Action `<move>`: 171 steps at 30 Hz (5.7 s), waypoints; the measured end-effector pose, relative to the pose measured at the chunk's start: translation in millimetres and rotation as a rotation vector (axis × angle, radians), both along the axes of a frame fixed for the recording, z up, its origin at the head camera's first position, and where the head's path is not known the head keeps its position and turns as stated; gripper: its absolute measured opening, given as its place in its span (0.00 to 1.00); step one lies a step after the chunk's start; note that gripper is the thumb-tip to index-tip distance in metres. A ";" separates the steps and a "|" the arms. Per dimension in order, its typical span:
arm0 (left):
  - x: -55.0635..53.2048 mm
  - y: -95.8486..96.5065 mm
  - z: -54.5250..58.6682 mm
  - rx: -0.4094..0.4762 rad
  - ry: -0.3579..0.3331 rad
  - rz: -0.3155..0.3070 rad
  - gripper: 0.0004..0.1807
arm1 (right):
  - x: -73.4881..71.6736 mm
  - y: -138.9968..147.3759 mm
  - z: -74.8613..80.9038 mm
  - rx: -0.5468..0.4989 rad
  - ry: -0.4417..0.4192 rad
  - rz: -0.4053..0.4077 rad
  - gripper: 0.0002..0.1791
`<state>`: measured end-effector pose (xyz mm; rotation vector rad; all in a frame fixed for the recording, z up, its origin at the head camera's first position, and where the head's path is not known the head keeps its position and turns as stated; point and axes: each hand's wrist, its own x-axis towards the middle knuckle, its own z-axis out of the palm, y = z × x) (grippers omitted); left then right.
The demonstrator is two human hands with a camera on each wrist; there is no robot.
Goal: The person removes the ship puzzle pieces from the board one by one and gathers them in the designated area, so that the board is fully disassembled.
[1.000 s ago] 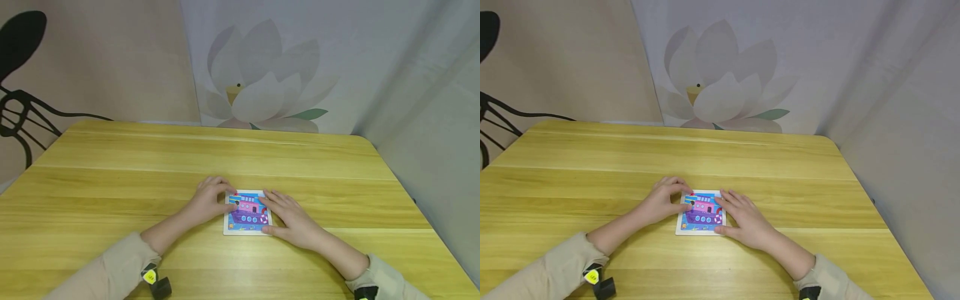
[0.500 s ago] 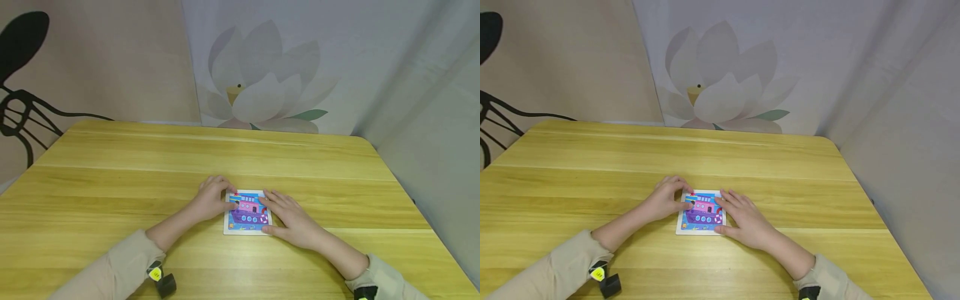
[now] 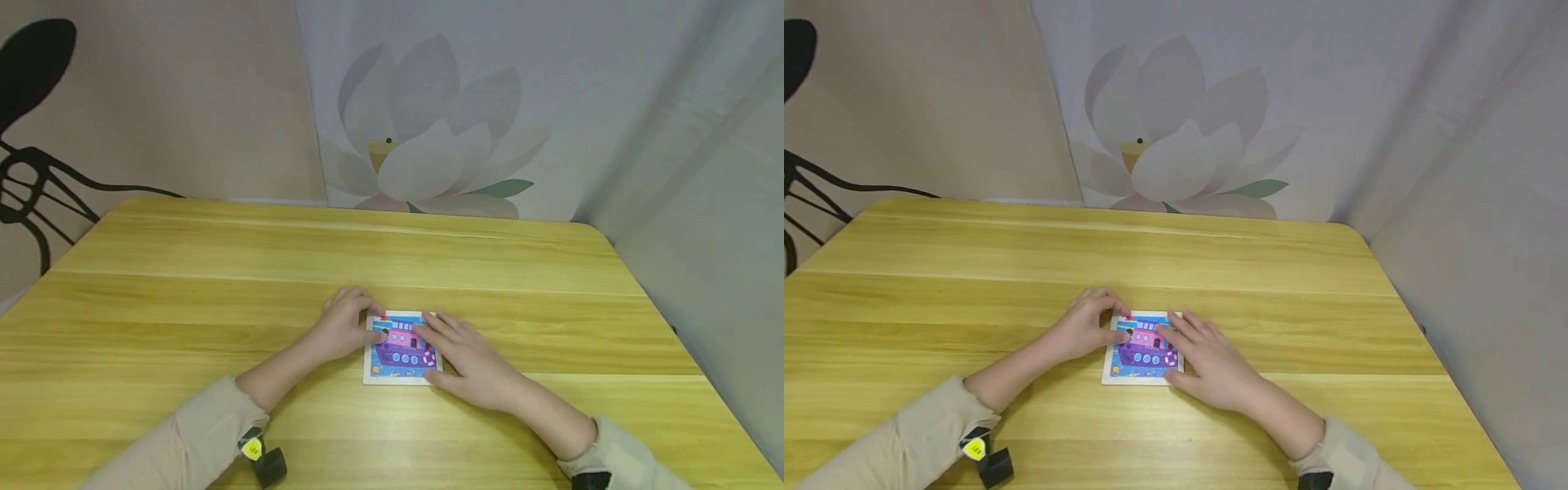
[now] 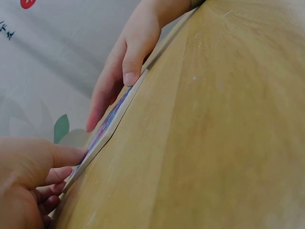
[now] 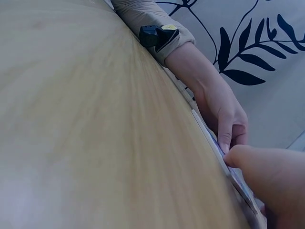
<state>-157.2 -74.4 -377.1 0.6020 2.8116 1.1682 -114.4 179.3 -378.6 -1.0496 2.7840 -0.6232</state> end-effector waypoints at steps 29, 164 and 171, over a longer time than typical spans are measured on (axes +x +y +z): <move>1.9 -0.9 0.6 0.058 -0.015 0.029 0.17 | 8.6 -21.1 12.4 0.148 0.005 0.073 0.26; -12.8 -153.5 1.2 0.088 0.033 0.138 0.17 | 5.8 -14.3 6.0 0.123 -0.090 0.046 0.26; -8.5 -124.8 1.7 0.142 0.021 0.128 0.18 | 4.8 -11.9 3.8 0.115 -0.096 0.057 0.26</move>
